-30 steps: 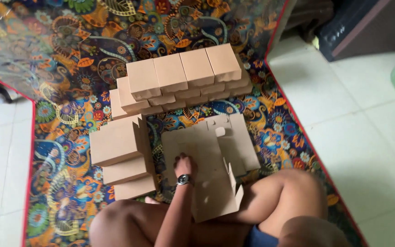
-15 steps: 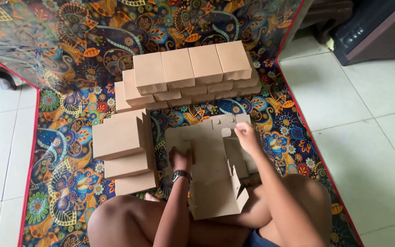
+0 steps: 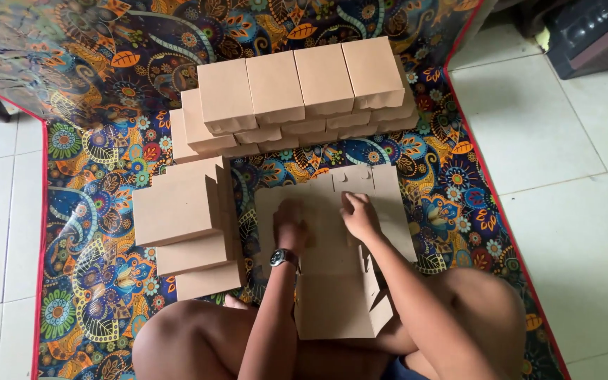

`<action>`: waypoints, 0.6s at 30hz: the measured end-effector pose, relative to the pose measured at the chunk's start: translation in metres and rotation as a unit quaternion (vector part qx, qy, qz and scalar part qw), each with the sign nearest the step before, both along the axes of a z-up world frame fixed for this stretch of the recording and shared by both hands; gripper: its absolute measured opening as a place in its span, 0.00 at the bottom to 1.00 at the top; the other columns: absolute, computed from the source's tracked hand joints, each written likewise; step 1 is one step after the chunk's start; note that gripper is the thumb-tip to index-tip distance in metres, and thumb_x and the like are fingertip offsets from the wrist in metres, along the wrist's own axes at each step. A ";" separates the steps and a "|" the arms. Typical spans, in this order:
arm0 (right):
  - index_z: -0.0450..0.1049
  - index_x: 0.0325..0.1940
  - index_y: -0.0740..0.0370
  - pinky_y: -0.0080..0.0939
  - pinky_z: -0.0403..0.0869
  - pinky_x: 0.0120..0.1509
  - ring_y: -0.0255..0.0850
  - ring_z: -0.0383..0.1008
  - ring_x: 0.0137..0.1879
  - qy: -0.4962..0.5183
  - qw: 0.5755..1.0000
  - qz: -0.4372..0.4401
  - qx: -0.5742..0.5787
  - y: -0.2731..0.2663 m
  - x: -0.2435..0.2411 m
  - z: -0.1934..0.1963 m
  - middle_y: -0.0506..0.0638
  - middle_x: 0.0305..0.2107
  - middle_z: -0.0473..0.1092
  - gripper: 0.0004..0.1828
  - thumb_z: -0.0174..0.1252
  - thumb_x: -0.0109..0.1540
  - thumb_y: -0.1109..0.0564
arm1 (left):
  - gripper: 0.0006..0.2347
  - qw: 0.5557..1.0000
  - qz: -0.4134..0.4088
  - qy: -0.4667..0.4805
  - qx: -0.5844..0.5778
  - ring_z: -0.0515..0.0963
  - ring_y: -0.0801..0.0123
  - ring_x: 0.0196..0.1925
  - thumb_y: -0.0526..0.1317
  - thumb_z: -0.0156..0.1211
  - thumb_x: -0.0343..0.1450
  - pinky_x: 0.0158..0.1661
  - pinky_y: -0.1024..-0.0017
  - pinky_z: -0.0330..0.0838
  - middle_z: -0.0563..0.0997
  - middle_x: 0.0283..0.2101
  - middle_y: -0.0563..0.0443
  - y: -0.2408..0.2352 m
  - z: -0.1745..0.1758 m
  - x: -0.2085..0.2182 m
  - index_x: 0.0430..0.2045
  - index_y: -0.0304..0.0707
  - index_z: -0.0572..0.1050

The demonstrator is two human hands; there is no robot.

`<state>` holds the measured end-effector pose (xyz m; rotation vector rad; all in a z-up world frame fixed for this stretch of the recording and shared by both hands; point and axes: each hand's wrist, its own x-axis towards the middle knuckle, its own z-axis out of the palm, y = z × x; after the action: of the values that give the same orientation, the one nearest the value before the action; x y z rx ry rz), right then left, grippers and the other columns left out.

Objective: Folding a flat cardboard cutout into a finished box by bending flaps and tucking tabs.

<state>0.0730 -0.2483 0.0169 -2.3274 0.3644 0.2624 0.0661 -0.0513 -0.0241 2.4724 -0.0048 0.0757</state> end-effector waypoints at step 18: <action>0.52 0.77 0.66 0.65 0.72 0.66 0.65 0.66 0.69 0.085 0.974 0.161 -0.136 0.012 -0.003 0.017 0.68 0.73 0.50 0.41 0.54 0.59 0.72 | 0.42 0.947 -0.066 0.174 0.262 0.75 0.54 0.50 0.54 0.71 0.55 0.44 0.54 0.75 0.73 0.55 0.48 -0.036 -0.079 0.035 0.63 0.36 0.60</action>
<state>0.0697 -0.2365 0.0335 -2.6405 0.1057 0.6062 0.1008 -0.0875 -0.1034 2.9728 -0.0456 -0.4801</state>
